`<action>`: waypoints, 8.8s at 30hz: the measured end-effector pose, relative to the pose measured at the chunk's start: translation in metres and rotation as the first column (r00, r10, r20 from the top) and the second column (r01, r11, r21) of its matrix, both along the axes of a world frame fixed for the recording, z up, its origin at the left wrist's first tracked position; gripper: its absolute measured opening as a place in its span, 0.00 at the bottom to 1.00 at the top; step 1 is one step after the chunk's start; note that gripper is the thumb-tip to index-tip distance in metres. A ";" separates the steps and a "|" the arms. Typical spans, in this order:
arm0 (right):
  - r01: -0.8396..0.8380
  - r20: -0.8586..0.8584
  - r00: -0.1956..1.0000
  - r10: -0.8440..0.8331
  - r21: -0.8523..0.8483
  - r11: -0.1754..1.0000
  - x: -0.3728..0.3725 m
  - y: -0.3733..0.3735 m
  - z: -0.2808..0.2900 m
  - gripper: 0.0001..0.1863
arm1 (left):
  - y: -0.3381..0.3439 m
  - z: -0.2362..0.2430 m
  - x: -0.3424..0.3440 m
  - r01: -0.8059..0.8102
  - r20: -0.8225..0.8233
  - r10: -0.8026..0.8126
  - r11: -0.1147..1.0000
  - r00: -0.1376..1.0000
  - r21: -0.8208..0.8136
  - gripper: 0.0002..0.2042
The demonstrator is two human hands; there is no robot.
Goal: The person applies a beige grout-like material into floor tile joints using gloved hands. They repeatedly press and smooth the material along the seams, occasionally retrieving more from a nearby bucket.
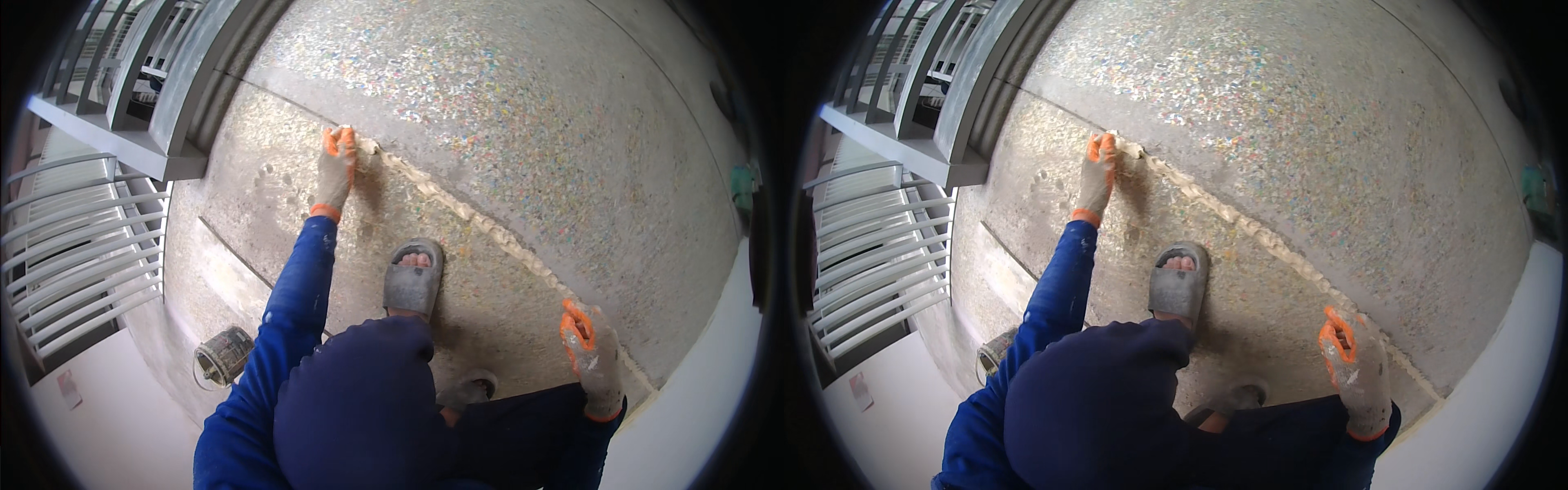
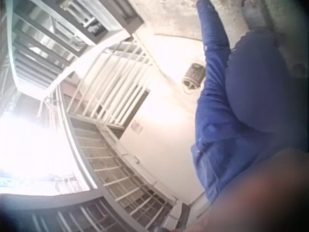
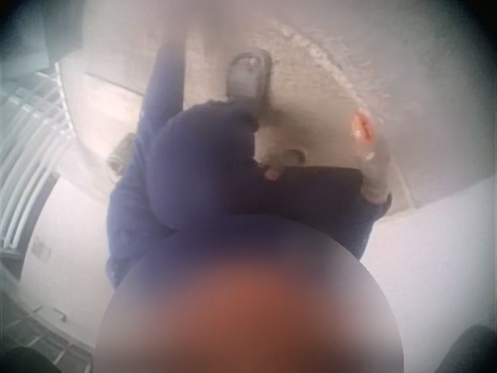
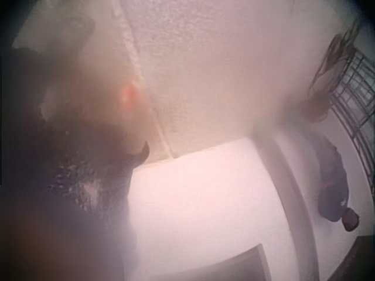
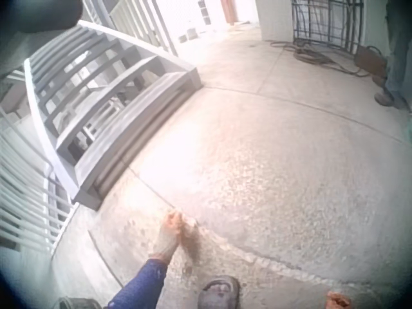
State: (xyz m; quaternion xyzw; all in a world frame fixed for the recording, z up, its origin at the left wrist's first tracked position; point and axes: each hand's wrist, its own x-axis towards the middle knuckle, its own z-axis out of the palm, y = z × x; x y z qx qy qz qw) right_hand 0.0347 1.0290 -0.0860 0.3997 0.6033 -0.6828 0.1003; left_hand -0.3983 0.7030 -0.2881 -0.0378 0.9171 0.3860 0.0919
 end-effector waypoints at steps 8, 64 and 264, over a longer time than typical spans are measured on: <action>-0.457 0.124 0.887 0.445 0.370 0.809 -0.014 0.026 -0.057 0.27 | -0.075 0.071 0.051 0.058 -0.161 -0.049 0.997 0.986 0.056 0.18; -0.665 0.220 0.738 0.638 0.071 0.744 -0.152 -0.116 -0.013 0.24 | -0.403 0.317 0.183 -0.533 0.055 0.619 0.622 0.783 0.574 0.48; -0.533 0.400 0.823 0.403 0.301 0.791 -0.016 -0.047 0.041 0.22 | 0.032 -0.027 0.103 0.560 0.037 -0.715 0.514 0.699 -0.650 0.41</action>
